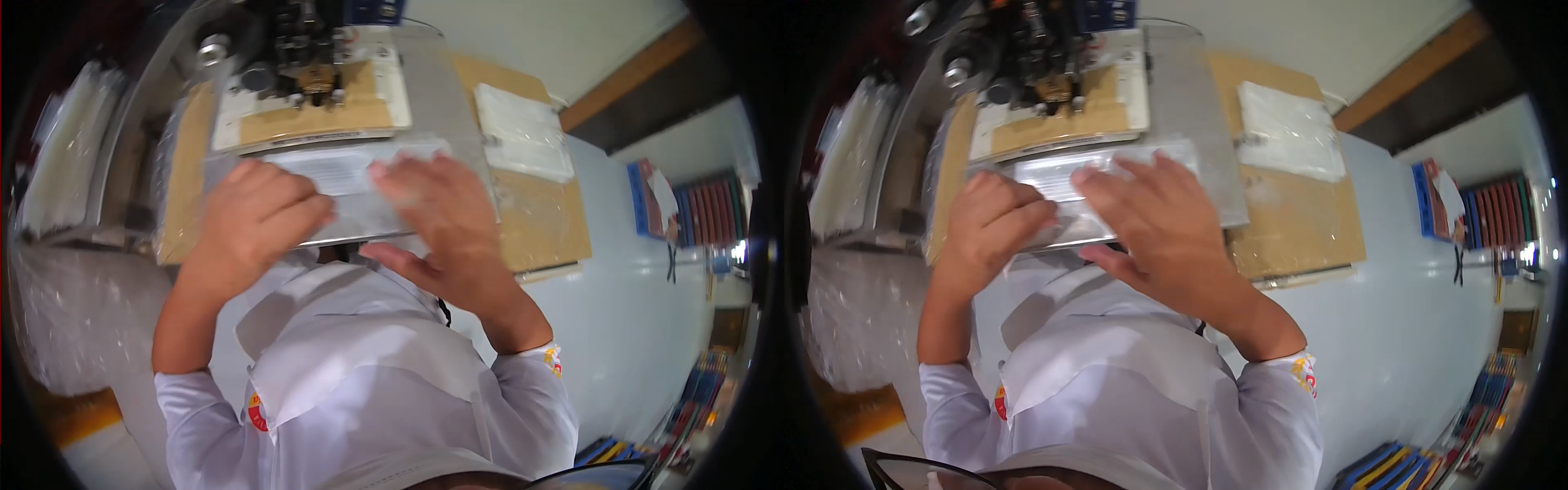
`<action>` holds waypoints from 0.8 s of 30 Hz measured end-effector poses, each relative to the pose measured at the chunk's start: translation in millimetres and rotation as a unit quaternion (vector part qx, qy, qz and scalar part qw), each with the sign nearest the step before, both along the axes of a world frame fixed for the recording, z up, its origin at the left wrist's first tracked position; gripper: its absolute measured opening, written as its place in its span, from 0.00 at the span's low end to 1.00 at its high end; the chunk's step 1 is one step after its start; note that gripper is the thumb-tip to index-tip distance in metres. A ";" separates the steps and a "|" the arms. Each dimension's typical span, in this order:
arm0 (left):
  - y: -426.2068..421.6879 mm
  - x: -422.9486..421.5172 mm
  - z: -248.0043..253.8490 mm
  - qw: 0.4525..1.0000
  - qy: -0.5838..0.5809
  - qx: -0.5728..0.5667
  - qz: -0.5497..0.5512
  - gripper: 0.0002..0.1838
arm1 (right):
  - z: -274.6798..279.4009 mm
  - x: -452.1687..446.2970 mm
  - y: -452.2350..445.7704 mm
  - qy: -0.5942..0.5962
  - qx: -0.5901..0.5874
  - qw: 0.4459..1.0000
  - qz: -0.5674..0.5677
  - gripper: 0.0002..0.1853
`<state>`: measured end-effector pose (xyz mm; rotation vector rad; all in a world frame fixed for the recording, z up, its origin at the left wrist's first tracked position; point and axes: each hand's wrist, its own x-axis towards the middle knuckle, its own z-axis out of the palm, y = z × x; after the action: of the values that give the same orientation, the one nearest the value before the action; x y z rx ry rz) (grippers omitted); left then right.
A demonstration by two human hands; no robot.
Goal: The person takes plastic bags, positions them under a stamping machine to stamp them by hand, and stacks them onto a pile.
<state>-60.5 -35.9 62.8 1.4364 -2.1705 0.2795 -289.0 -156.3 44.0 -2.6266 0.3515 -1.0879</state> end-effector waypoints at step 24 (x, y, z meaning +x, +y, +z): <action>22.7 -6.8 -26.0 0.945 0.306 0.044 -0.110 0.05 | -16.2 52.4 28.6 -0.070 0.197 0.976 0.064 0.08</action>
<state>-67.2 -13.2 36.8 1.1126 -1.8077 -0.3133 -236.6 -127.6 27.9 -2.1812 0.3235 -1.0309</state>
